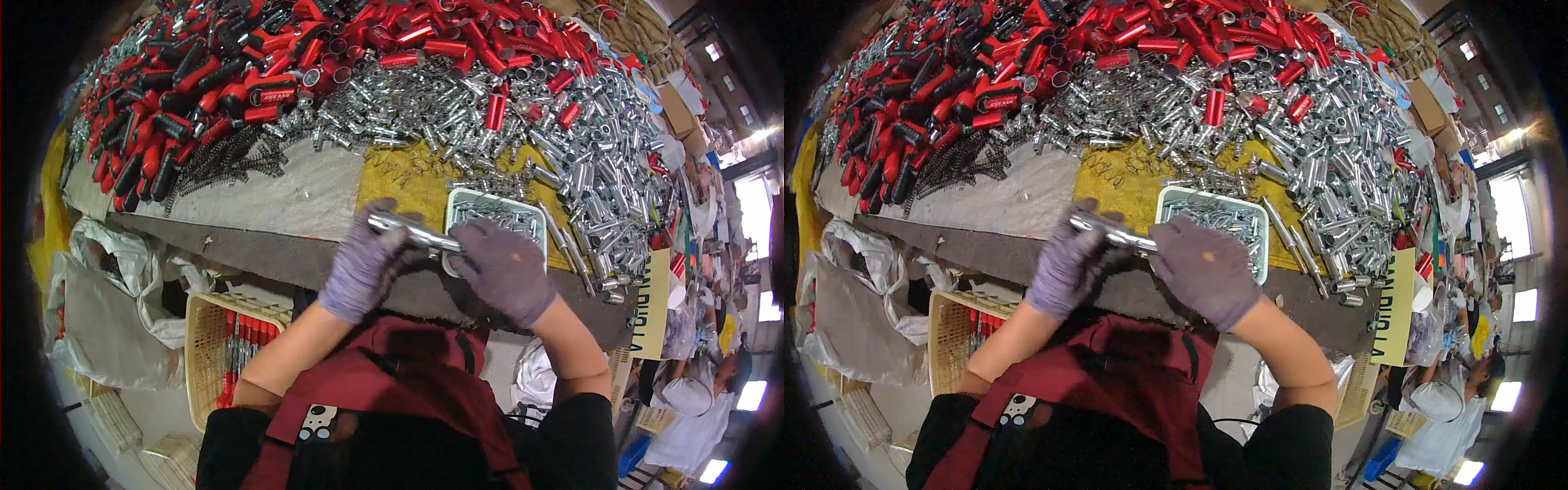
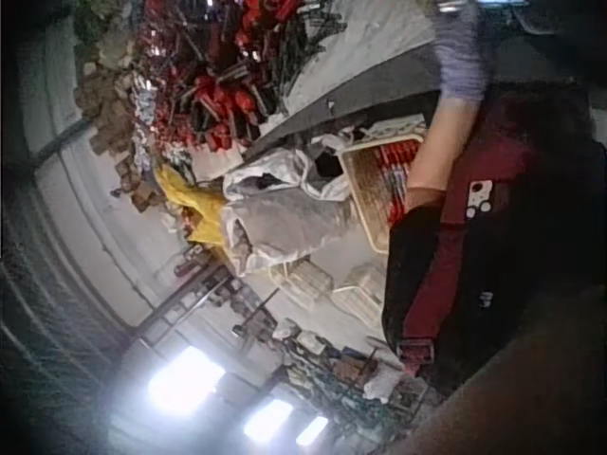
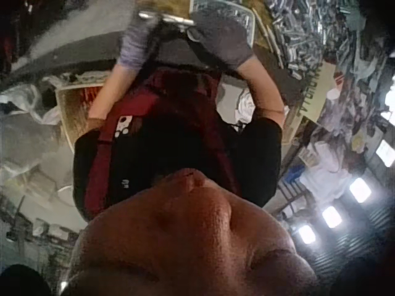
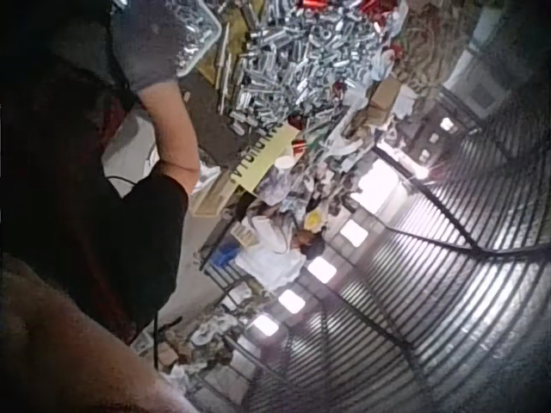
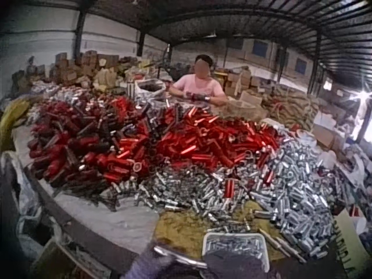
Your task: The person assembles tools by fitting metal cylinders, springs, and shafts together by hand and attaching handles, then places the assembled tools into a basket.
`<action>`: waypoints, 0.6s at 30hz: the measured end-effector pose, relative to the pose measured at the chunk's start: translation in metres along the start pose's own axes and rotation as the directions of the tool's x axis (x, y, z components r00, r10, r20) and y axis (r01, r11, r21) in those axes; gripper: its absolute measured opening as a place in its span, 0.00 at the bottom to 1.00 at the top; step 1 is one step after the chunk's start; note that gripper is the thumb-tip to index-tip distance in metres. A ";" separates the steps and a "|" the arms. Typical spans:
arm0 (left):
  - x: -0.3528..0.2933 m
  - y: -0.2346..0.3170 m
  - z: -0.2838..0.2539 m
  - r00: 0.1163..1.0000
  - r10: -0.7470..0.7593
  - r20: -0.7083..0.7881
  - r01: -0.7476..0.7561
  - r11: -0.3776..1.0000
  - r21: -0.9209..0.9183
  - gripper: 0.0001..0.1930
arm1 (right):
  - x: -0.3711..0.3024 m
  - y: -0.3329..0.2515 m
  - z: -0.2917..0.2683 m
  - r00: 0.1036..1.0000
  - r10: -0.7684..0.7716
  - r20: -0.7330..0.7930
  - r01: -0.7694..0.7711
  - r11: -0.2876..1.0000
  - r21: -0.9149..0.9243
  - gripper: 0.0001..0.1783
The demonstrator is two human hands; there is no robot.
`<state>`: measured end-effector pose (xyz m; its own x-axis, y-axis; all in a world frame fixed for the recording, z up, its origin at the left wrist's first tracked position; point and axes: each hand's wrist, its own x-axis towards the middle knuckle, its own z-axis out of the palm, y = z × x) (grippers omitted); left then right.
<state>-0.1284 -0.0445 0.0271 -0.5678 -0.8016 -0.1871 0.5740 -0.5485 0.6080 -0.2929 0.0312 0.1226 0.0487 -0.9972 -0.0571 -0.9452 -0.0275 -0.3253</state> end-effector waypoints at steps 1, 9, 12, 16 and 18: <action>-0.008 -0.007 0.004 0.998 -0.048 0.035 0.042 0.990 0.137 0.28 | 0.007 -0.008 0.005 0.992 0.068 0.106 -0.060 0.995 -0.077 0.18; 0.001 0.025 -0.044 0.993 -0.110 0.029 0.111 0.883 -0.455 0.22 | 0.028 -0.041 -0.007 0.869 -0.283 -0.406 0.407 0.876 0.260 0.25; -0.018 0.028 -0.027 0.999 -0.039 0.028 0.042 0.992 -0.121 0.20 | 0.047 -0.039 -0.004 0.996 0.032 -0.080 -0.007 0.956 0.293 0.26; -0.027 0.023 -0.031 0.850 0.212 0.482 -0.525 0.274 0.806 0.23 | 0.058 -0.050 0.022 0.962 -0.271 -0.033 0.270 0.963 -0.021 0.16; -0.036 0.033 -0.037 0.927 0.052 0.371 -0.371 0.269 0.889 0.22 | 0.059 -0.043 0.034 0.939 -0.335 -0.074 0.330 0.942 -0.065 0.17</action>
<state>-0.0674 -0.0424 0.0258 -0.7151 -0.6839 0.1444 -0.1594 0.3607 0.9190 -0.2384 -0.0245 0.1007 0.3384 -0.9327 0.1247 -0.8949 -0.3599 -0.2638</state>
